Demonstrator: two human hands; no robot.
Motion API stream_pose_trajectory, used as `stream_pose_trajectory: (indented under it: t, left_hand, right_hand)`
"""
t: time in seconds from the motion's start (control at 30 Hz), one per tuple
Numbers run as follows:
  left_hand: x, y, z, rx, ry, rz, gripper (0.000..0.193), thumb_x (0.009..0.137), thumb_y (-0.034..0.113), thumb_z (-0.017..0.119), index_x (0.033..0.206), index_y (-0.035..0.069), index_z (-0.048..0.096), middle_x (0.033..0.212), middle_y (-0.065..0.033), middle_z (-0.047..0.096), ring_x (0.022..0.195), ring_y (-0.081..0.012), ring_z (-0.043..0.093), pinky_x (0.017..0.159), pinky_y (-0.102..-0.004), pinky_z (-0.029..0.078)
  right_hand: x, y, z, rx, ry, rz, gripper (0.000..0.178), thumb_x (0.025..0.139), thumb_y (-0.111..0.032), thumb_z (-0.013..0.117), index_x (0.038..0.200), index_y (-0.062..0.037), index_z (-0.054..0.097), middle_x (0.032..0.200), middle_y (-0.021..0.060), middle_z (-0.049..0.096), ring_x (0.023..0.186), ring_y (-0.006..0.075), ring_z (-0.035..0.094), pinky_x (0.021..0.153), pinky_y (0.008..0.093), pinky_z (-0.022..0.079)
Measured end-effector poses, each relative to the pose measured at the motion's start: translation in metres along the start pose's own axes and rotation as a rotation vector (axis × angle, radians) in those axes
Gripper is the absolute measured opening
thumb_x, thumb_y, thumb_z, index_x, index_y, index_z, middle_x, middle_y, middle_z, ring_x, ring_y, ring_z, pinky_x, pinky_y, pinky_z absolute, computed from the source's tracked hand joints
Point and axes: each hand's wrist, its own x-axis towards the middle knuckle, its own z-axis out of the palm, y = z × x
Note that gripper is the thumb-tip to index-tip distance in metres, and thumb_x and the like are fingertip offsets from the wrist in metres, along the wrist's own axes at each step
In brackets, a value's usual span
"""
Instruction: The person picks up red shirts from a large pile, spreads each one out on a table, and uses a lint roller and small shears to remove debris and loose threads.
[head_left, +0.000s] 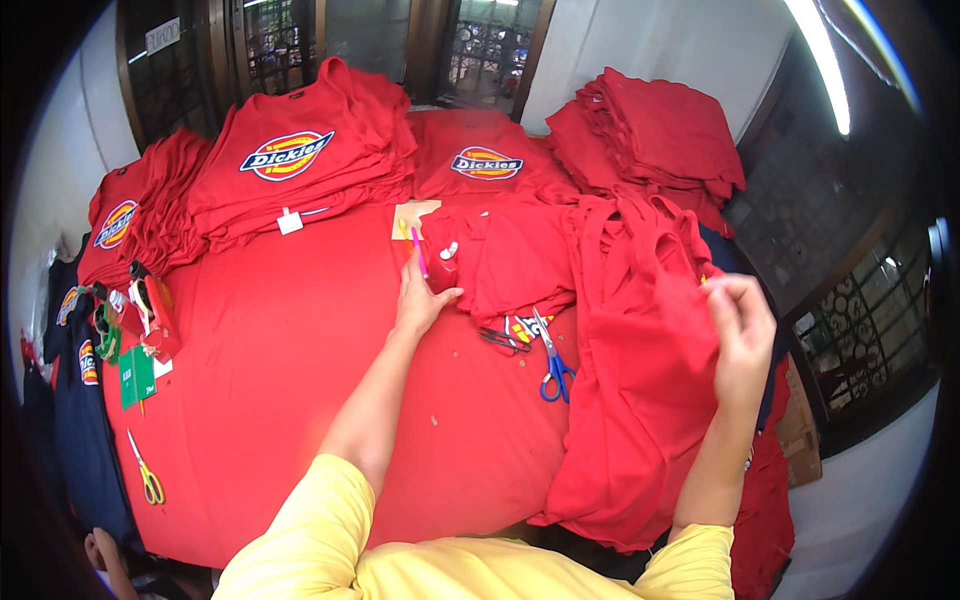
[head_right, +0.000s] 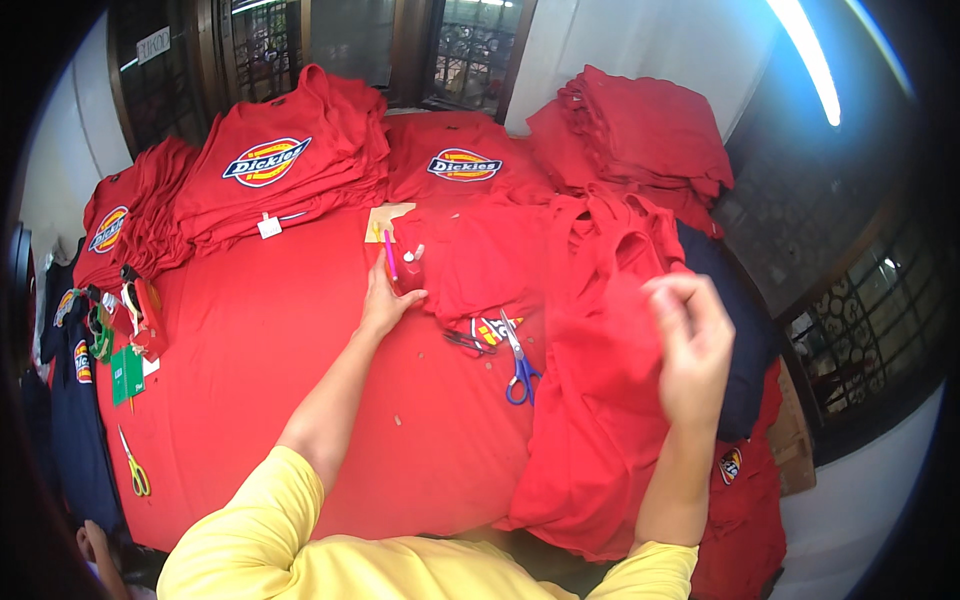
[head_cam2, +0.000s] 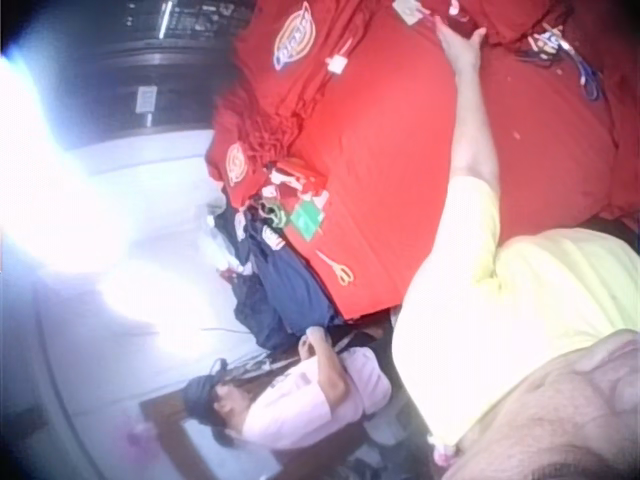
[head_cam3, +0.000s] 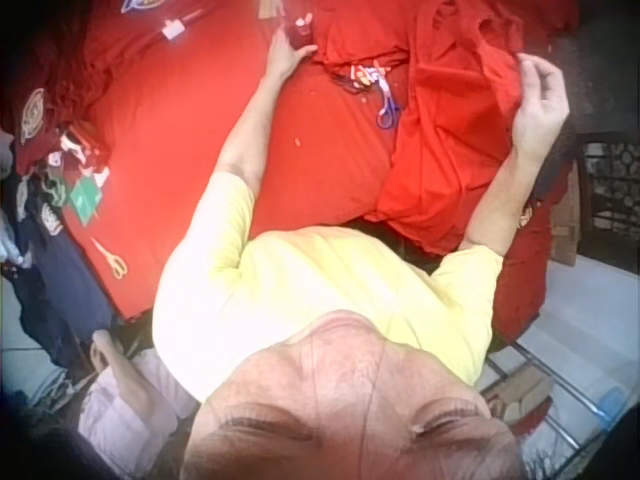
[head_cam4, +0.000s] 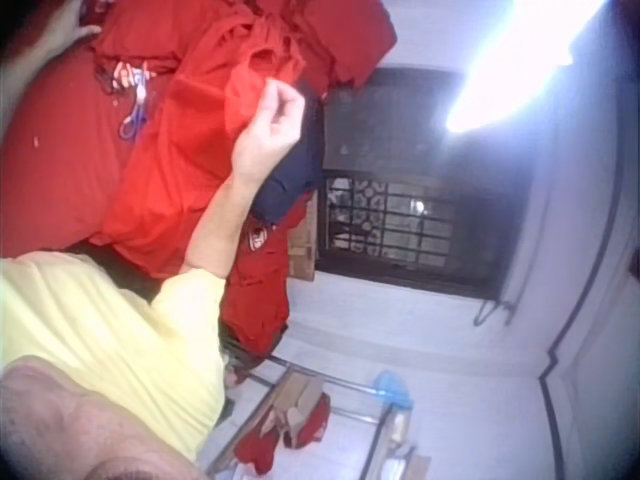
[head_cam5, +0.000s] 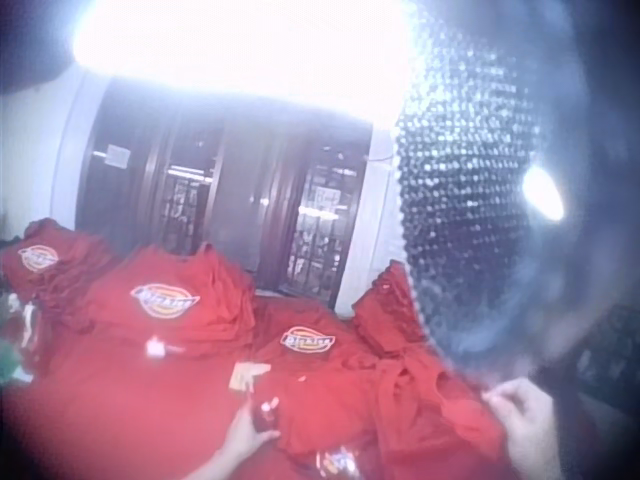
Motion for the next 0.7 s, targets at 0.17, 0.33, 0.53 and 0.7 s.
stream_pose_trajectory:
  t: [0.17,0.33,0.53,0.7]
  left_hand:
    - [-0.075,0.005,-0.042,-0.859,-0.759,-0.576,0.087,0.089,0.071,0.039,0.146,0.006,0.031,0.132,-0.0176,0.052,0.122,-0.0312,0.053,0.102,-0.0438,0.045]
    - [-0.231,0.008,-0.109,-1.413,-0.881,-0.939,0.092,0.090,0.077,0.019,0.150,0.007,0.026,0.136,-0.0155,0.051,0.123,-0.0285,0.054,0.103,-0.0442,0.043]
    - [-0.275,-0.008,-0.144,-1.109,-0.670,-0.810,0.063,0.101,0.044,0.046,0.148,0.005,0.030,0.136,-0.0138,0.050,0.121,-0.0230,0.053,0.104,-0.0389,0.042]
    - [-0.288,0.020,-0.133,-0.413,-0.384,-0.483,0.060,0.087,0.014,0.069,0.139,0.000,0.043,0.128,-0.0114,0.056,0.108,-0.0210,0.057,0.093,-0.0355,0.048]
  right_hand:
    - [-0.084,-0.054,0.029,0.565,-0.880,-0.092,0.012,0.089,-0.005,0.066,0.100,-0.0004,0.066,0.095,0.0121,0.064,0.079,0.0242,0.062,0.074,0.0324,0.050]
    - [-0.145,-0.021,0.089,0.066,-1.326,0.008,0.029,0.096,-0.026,0.054,0.106,0.0009,0.061,0.104,0.0149,0.062,0.096,0.0345,0.061,0.083,0.0421,0.050]
    - [-0.198,0.058,0.120,-0.475,-0.923,0.019,0.018,0.087,-0.017,0.064,0.090,-0.0001,0.060,0.087,0.0178,0.062,0.086,0.0372,0.062,0.073,0.0471,0.050]
    - [-0.228,0.074,0.125,-0.474,-0.720,0.011,0.040,0.081,-0.020,0.073,0.111,-0.0015,0.056,0.102,0.0198,0.056,0.095,0.0378,0.058,0.082,0.0472,0.047]
